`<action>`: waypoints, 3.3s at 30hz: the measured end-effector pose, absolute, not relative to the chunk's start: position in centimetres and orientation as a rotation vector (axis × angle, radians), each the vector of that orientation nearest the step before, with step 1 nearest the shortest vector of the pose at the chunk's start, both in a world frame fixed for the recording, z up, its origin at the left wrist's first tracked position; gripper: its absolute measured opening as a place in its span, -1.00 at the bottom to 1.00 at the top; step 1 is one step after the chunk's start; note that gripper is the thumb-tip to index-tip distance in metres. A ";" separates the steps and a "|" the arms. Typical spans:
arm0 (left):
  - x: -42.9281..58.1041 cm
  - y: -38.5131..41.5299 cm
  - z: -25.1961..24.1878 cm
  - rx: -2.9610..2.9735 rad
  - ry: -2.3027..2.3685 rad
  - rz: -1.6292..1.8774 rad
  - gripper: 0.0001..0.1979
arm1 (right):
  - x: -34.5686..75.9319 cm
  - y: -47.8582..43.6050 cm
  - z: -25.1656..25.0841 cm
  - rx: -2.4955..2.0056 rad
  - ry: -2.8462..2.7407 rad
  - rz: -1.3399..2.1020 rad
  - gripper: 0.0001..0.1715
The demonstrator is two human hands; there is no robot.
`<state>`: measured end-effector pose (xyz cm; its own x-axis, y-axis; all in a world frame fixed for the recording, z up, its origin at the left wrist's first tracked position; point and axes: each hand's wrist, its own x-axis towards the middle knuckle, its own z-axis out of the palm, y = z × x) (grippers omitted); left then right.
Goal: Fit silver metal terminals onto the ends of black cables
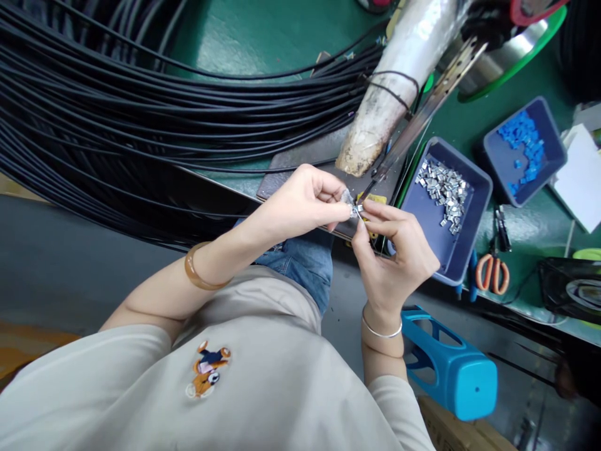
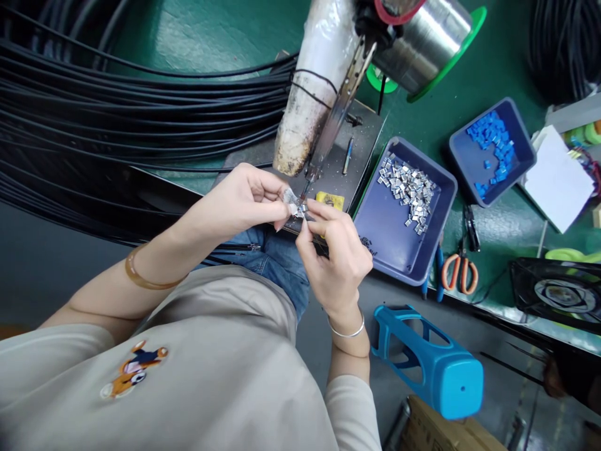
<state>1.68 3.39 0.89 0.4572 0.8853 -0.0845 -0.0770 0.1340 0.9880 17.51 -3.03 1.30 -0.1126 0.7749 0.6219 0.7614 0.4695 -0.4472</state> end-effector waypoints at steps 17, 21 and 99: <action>1.4 3.1 0.8 1.284 0.872 0.820 -0.83 | 17.6 -3.1 0.9 -1.269 -1.885 0.000 -0.78; 1.4 2.7 0.8 1.303 0.856 0.839 -0.85 | 17.6 -3.2 0.5 -1.258 -1.878 -0.052 -0.78; 0.6 -2.4 0.4 2.368 1.079 1.094 -0.82 | 18.5 -4.5 0.4 -1.270 -1.421 0.143 -0.90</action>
<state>0.56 -2.37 0.40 0.4228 0.7464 0.5140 0.5036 -0.6650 0.5515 18.51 -4.49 0.40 0.2550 0.7296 0.6345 0.5886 0.4035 -0.7005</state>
